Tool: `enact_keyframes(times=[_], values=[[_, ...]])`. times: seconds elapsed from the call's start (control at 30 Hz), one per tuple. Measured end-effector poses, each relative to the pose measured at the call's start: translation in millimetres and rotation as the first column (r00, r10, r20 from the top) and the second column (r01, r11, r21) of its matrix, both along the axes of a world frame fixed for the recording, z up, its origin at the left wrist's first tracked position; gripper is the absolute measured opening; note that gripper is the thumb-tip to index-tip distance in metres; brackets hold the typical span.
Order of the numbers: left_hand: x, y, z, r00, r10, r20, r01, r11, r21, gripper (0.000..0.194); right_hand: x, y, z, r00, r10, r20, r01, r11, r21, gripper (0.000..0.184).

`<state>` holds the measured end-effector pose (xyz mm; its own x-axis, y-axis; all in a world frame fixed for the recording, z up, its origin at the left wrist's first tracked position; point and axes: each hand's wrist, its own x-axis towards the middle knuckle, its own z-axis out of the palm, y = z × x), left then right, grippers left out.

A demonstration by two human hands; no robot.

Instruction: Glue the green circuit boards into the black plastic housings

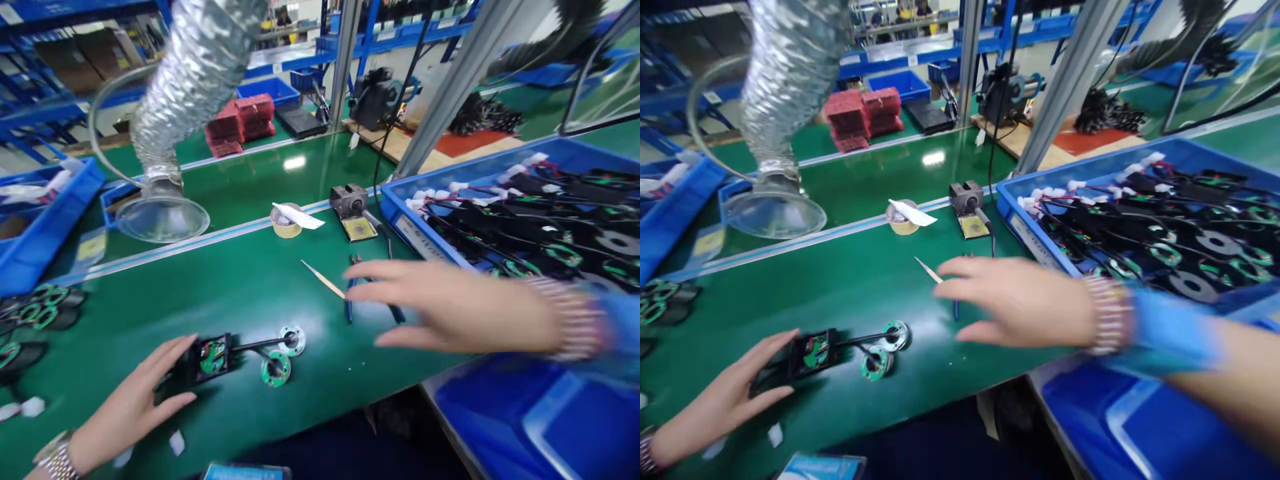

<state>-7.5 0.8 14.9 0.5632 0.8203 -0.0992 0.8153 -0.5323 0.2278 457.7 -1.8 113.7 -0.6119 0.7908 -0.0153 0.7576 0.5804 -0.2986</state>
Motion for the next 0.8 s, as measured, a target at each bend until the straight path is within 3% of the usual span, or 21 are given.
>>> enact_keyframes(times=[0.03,0.1,0.23,0.33,0.47,0.57,0.7,0.8], values=[[-9,-2,4.2,1.000,0.022,0.013,-0.022,0.999,0.024,0.065,-38,-5,-7.7,0.997,0.074,-0.012,-0.075,0.995,-0.060,0.048],[-30,-8,11.0,0.997,0.067,0.040,-0.070,0.995,0.071,0.064,-96,-16,-30.6,0.998,0.049,-0.038,-0.053,0.991,-0.120,0.058],[-63,-28,8.8,0.996,0.060,0.061,-0.065,0.994,0.085,0.066,-151,-36,-77.0,0.987,-0.148,-0.066,0.140,0.983,-0.120,0.061],[-58,-36,-6.3,0.997,0.050,0.058,-0.057,0.990,0.129,0.061,-167,-42,-95.3,0.951,-0.290,-0.108,0.287,0.957,-0.039,0.055],[-40,-19,-20.6,0.991,0.072,0.110,-0.094,0.973,0.212,0.031,-174,-40,-102.8,0.948,-0.290,-0.129,0.299,0.952,0.058,0.030],[-36,8,-14.3,0.990,0.009,0.139,-0.040,0.975,0.218,0.031,-167,-36,-100.7,0.965,-0.222,-0.136,0.227,0.974,0.022,0.029],[-46,42,0.9,0.995,0.050,0.085,-0.069,0.969,0.238,0.033,-160,-28,-95.0,0.989,-0.139,-0.046,0.136,0.988,-0.076,0.037],[-59,43,-2.4,0.990,-0.113,0.085,0.101,0.986,0.133,0.031,-160,-20,-90.6,0.994,-0.098,0.049,0.101,0.993,-0.058,0.045]])
